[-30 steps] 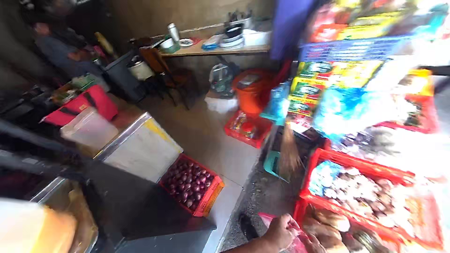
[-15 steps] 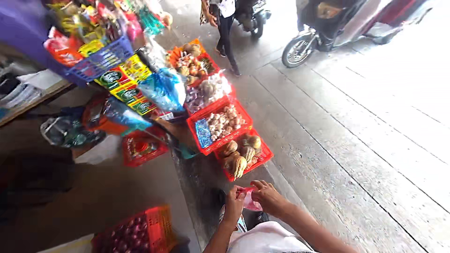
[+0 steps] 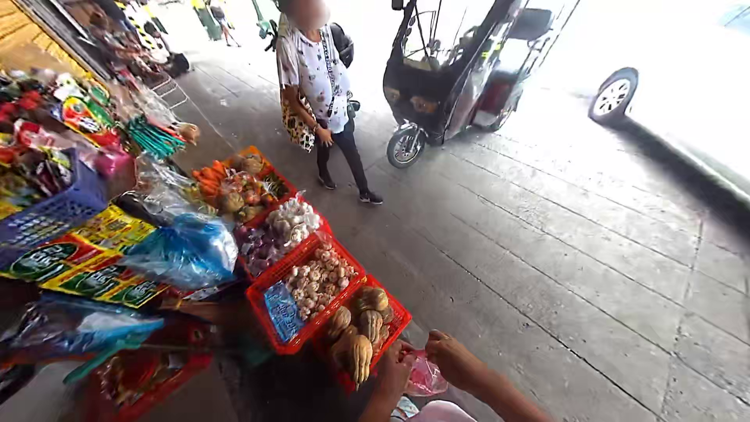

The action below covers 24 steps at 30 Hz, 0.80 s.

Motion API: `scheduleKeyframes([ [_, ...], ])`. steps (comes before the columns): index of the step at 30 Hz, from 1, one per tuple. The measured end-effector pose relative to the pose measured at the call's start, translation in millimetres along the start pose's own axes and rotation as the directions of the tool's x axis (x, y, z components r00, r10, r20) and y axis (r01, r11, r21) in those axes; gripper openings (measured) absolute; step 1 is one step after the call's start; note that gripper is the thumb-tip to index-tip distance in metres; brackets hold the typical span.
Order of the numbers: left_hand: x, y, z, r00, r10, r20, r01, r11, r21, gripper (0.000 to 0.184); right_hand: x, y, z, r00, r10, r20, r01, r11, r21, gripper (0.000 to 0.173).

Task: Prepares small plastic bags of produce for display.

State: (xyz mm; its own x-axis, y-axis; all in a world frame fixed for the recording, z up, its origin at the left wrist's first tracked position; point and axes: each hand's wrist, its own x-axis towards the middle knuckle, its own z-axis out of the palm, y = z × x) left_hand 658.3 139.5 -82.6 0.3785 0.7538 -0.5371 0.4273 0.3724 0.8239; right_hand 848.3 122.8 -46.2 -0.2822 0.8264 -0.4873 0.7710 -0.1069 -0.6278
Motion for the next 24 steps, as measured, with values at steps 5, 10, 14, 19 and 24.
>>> scheduleKeyframes([
  [5,41,35,-16,0.995,0.047,0.091,-0.051,0.998,0.041,0.027,19,-1,-47,0.995,0.038,-0.094,-0.034,0.999,0.042,0.022],
  [10,58,42,-17,0.99,0.084,0.117,-0.093,0.993,0.074,0.024,39,-9,-46,0.986,0.056,0.159,-0.036,0.992,-0.125,0.027],
  [14,68,38,-12,0.993,0.028,0.114,-0.044,0.989,0.141,0.022,46,-4,-45,0.956,0.051,0.29,0.022,0.969,-0.244,0.028],
  [19,63,53,-11,0.999,0.0,-0.045,0.004,0.997,0.078,0.02,43,0,-59,0.971,-0.055,0.231,0.102,0.976,-0.193,0.03],
  [24,58,55,4,0.988,-0.04,-0.147,0.043,0.999,0.018,0.019,35,17,-66,0.98,-0.134,0.145,0.152,0.981,-0.123,0.021],
])
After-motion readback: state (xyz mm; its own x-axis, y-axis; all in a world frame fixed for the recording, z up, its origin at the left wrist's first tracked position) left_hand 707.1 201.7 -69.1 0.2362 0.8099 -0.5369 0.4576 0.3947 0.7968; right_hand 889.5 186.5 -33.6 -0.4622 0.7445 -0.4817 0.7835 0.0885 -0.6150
